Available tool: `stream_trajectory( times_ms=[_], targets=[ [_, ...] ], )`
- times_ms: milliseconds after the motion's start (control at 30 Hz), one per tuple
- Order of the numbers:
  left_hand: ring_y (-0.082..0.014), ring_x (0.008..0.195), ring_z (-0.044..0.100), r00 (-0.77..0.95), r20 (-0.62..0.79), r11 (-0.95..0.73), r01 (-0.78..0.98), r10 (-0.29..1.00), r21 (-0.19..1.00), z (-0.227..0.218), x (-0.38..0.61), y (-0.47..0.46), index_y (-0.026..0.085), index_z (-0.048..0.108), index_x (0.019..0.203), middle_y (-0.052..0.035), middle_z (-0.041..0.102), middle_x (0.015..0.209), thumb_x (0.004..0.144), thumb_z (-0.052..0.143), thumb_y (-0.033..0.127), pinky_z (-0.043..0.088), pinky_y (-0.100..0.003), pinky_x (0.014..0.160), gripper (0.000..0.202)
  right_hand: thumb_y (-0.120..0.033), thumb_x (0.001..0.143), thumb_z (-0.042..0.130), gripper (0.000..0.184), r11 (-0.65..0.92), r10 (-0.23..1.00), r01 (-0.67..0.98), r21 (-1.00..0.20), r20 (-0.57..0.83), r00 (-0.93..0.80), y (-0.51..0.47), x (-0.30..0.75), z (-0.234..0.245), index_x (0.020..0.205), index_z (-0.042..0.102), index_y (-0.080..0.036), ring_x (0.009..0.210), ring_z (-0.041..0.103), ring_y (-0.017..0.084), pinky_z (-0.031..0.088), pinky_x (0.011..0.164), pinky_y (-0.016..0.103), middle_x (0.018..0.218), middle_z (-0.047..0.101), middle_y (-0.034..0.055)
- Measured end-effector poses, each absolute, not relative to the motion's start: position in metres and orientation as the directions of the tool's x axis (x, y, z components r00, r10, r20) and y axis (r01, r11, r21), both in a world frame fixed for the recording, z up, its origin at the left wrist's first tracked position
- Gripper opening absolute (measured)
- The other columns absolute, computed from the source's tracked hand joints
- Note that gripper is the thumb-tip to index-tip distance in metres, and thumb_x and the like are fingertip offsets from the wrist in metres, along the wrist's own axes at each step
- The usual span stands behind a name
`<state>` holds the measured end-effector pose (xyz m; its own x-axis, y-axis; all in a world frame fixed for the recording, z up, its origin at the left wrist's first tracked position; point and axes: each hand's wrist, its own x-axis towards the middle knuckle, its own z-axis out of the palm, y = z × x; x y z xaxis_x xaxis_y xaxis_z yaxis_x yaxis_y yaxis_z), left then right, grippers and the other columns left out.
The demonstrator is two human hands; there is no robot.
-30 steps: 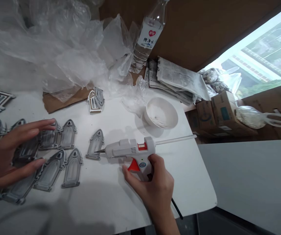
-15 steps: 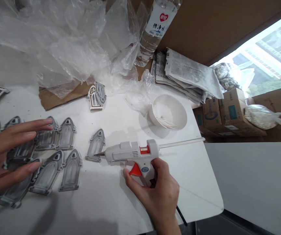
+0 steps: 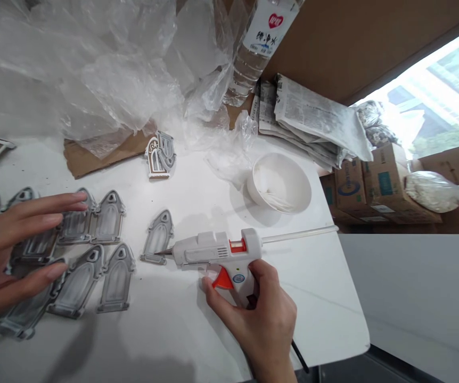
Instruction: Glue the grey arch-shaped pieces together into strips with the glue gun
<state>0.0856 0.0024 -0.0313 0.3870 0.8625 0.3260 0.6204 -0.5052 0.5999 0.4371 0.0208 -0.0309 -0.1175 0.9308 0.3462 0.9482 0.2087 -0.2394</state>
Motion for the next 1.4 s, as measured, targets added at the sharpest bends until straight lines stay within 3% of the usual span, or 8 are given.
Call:
stream_trajectory(
  times_ms=[1033,1233,1400],
  targets=[
    [-0.0255,0.137,0.044,0.411,0.330,-0.527,0.644,0.850,0.555,-0.0360,0.0808,0.0034,0.030,0.027,0.151,-0.0065,0.038,0.153,0.090,0.059,0.017,0.043,-0.043,0.108,0.070,-0.067,0.079,0.060,0.056,0.167,0.942,0.960,-0.226,0.325,-0.087,0.0209,0.4345,-0.0305,0.093,0.051,-0.014,0.045,0.039,0.002,0.034,0.045,0.017,0.061,0.047,-0.0040],
    [-0.0252,0.139,0.040,0.428,0.315,-0.530,0.623,0.847,0.576,-0.0315,0.0839,0.0036,0.027,0.026,0.150,-0.0086,0.036,0.153,0.088,0.056,0.005,0.039,-0.041,0.110,0.073,-0.065,0.077,0.063,0.055,0.150,0.945,0.953,-0.261,0.320,-0.061,0.0199,0.4334,-0.0305,0.093,0.051,-0.014,0.045,0.039,0.002,0.034,0.046,0.017,0.062,0.048,-0.0034],
    [-0.0256,0.139,0.041,0.417,0.305,-0.514,0.628,0.856,0.585,-0.0303,0.0852,0.0044,0.024,0.032,0.145,-0.0098,0.037,0.152,0.088,0.056,0.006,0.039,-0.041,0.111,0.064,-0.065,0.078,0.062,0.055,0.134,0.953,0.957,-0.259,0.299,-0.053,0.0199,0.4334,-0.0298,0.093,0.050,-0.014,0.045,0.037,0.002,0.033,0.046,0.017,0.062,0.047,-0.0039]
  ],
)
